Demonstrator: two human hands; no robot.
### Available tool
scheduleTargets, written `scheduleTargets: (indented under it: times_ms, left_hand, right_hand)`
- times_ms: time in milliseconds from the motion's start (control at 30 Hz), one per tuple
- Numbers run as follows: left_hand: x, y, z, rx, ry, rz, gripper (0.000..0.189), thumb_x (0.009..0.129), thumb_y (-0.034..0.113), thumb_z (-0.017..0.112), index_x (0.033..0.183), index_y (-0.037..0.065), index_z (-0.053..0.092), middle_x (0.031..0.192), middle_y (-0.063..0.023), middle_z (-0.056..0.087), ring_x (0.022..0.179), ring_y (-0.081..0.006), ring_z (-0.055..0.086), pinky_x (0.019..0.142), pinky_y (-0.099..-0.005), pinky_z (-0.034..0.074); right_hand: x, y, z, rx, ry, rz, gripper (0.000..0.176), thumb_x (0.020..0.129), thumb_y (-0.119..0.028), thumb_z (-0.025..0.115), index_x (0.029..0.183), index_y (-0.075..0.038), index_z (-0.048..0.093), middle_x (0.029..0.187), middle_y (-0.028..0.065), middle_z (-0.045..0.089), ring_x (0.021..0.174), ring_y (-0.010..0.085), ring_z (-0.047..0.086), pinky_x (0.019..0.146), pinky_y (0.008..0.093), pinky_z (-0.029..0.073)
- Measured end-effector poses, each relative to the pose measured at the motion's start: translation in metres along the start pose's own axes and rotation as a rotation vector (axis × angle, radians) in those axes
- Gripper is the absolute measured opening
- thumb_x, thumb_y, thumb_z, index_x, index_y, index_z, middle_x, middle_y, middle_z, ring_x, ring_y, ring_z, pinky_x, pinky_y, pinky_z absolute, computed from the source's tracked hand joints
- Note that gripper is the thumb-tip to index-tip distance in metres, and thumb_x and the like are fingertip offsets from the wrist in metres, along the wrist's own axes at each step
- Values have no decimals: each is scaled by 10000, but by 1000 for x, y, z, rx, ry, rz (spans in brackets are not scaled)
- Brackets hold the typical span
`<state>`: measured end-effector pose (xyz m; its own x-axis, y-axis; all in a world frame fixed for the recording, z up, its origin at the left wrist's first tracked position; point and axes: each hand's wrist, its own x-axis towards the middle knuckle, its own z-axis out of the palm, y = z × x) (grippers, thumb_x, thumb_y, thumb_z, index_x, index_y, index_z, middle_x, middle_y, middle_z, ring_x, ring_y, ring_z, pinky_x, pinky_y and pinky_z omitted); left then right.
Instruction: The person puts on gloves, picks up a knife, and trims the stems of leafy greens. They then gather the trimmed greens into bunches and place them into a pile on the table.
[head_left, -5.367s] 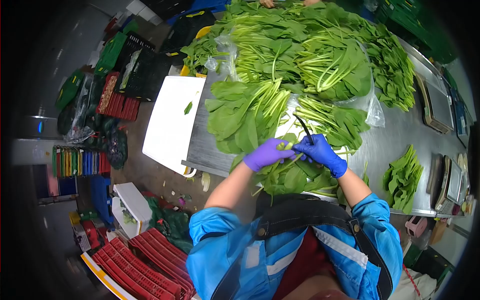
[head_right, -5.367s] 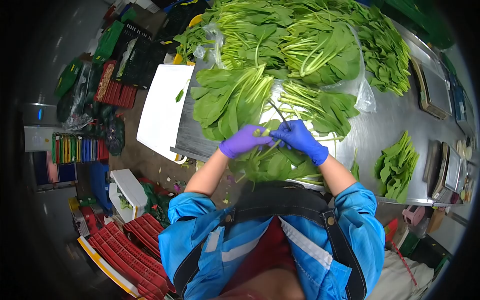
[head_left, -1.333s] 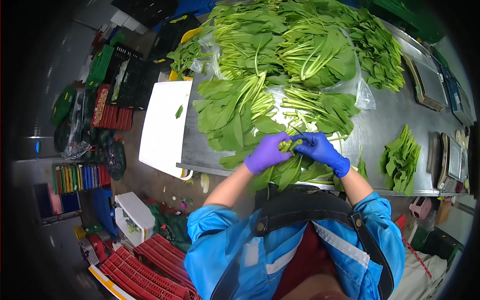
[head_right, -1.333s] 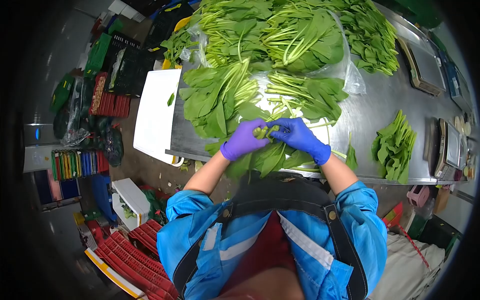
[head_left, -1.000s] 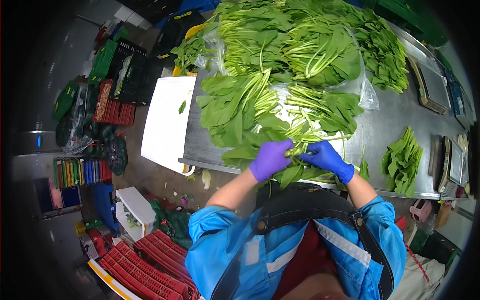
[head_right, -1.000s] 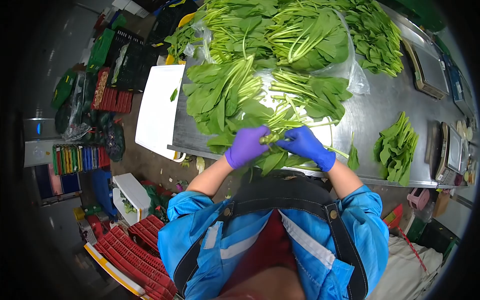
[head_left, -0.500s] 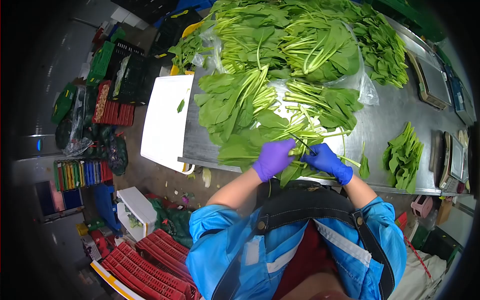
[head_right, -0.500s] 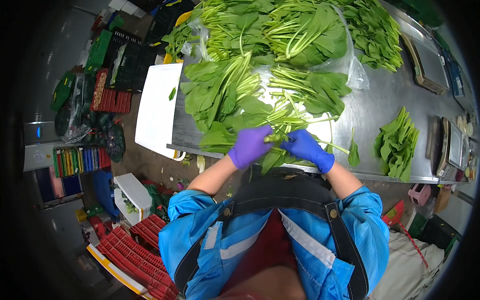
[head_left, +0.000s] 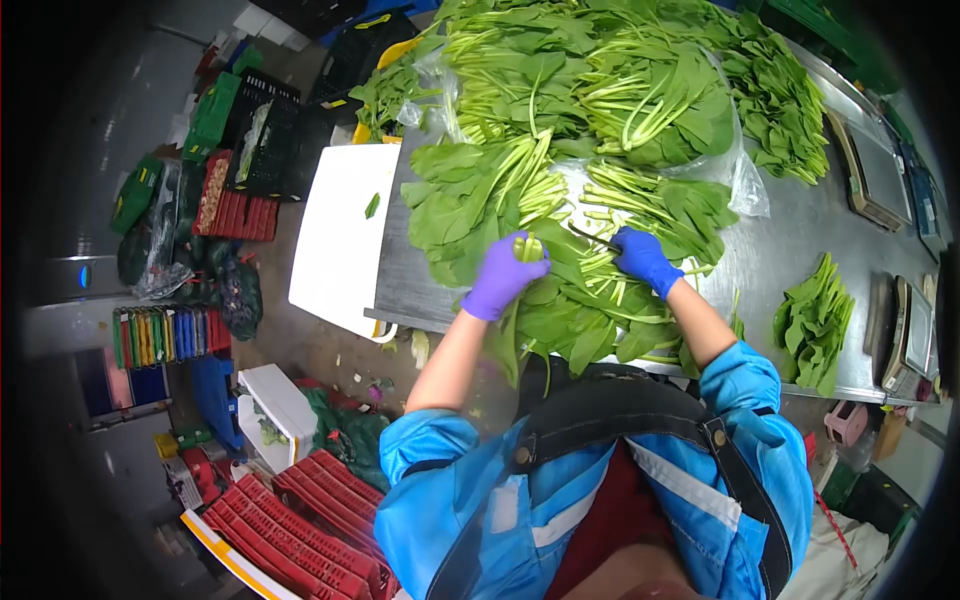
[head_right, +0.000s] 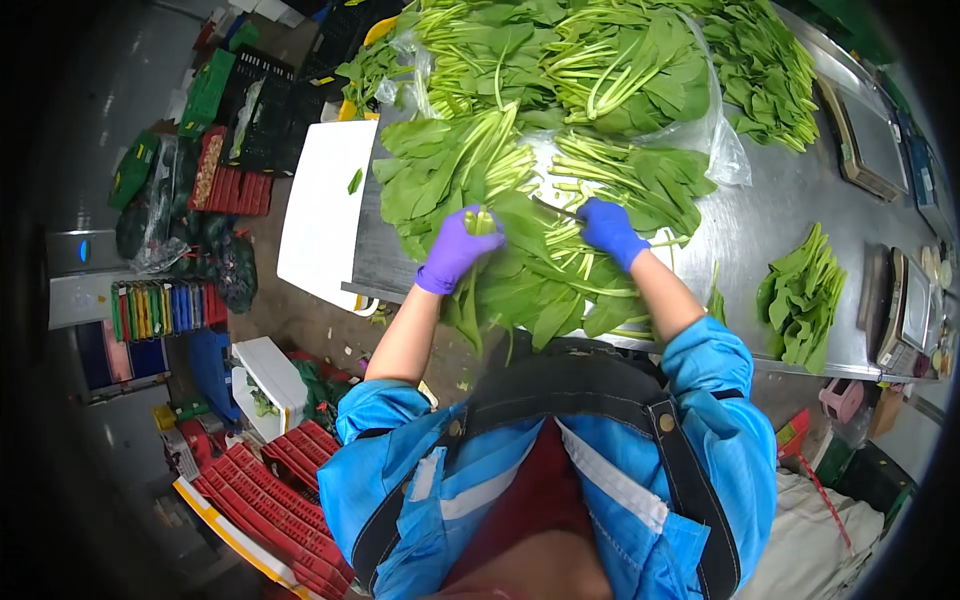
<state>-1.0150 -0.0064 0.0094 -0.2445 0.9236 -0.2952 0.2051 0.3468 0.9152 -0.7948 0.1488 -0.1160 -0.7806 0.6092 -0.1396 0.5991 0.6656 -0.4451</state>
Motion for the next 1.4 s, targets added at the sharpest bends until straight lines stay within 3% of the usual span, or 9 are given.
scheduleTargets:
  times_ms: [67, 133, 367, 633, 867, 1133, 1200, 1267, 1400]
  left_hand:
    - [2, 7, 11, 12, 20, 4, 236, 685, 127, 702, 871, 20, 603, 858, -71, 627, 760, -122, 576, 697, -276, 470]
    - [2, 9, 38, 353, 15, 693, 237, 674, 80, 674, 889, 18, 596, 829, -34, 597, 750, -116, 552, 704, -258, 457]
    - [-1, 33, 52, -27, -256, 167, 250, 634, 88, 680, 851, 9, 582, 840, -97, 588, 765, -196, 571, 731, -296, 458]
    - [-10, 24, 46, -17, -259, 476, 191, 653, 61, 670, 818, 37, 576, 820, -69, 605, 785, -176, 581, 739, -280, 459]
    - [-19, 35, 46, 300, -213, 424, 212, 642, 64, 675, 829, 42, 578, 852, -116, 627, 811, -238, 604, 710, -313, 480]
    - [-16, 53, 34, 826, 393, 749, 237, 607, 104, 681, 812, 43, 581, 1098, -242, 560, 1084, -385, 515, 893, -410, 442]
    - [-17, 54, 47, 649, 308, 789, 208, 627, 98, 671, 800, 31, 577, 1063, -219, 604, 1007, -324, 587, 855, -377, 469]
    - [-17, 51, 51, 176, -90, 195, 163, 653, 82, 655, 771, 24, 559, 918, -160, 657, 918, -237, 640, 796, -326, 494]
    - [-17, 39, 27, -34, 32, 282, 314, 679, 79, 644, 972, 19, 547, 743, -75, 615, 735, -181, 628, 693, -294, 487]
  right_hand:
    - [-10, -21, -44, 80, 7, -64, 283, 769, -259, 648, 1018, -127, 675, 825, 146, 648, 736, 325, 625, 677, 392, 499]
    - [-33, -64, -103, 753, -345, 282, 258, 794, -185, 642, 1045, -127, 665, 840, 148, 655, 665, 314, 621, 623, 361, 505]
    - [-56, -64, -100, 352, 270, -105, 415, 801, -116, 621, 1208, -180, 577, 854, 168, 652, 648, 316, 621, 610, 351, 494]
    - [-55, -55, -82, 373, 65, -115, 457, 783, -109, 584, 1232, -183, 547, 831, 167, 640, 704, 369, 599, 630, 413, 488]
    - [-65, -91, -117, 1048, -184, 93, 319, 857, -262, 632, 1139, -114, 619, 628, 1, 595, 473, 29, 491, 415, 184, 373]
    - [-62, -68, -107, 1160, -18, 288, 285, 871, -260, 605, 1009, -12, 631, 762, 49, 647, 443, 62, 493, 405, 185, 387]
    - [-64, -88, -108, 1245, -174, 177, 296, 894, -225, 569, 1104, -19, 597, 843, 41, 659, 427, 55, 473, 419, 185, 395]
    - [-64, -85, -107, 1318, -170, 194, 298, 891, -220, 572, 1123, -34, 596, 845, 37, 657, 414, 45, 456, 418, 183, 388]
    - [-67, -13, -58, 638, 243, 59, 287, 813, -187, 643, 1075, -70, 630, 856, 73, 662, 620, 175, 596, 601, 286, 483]
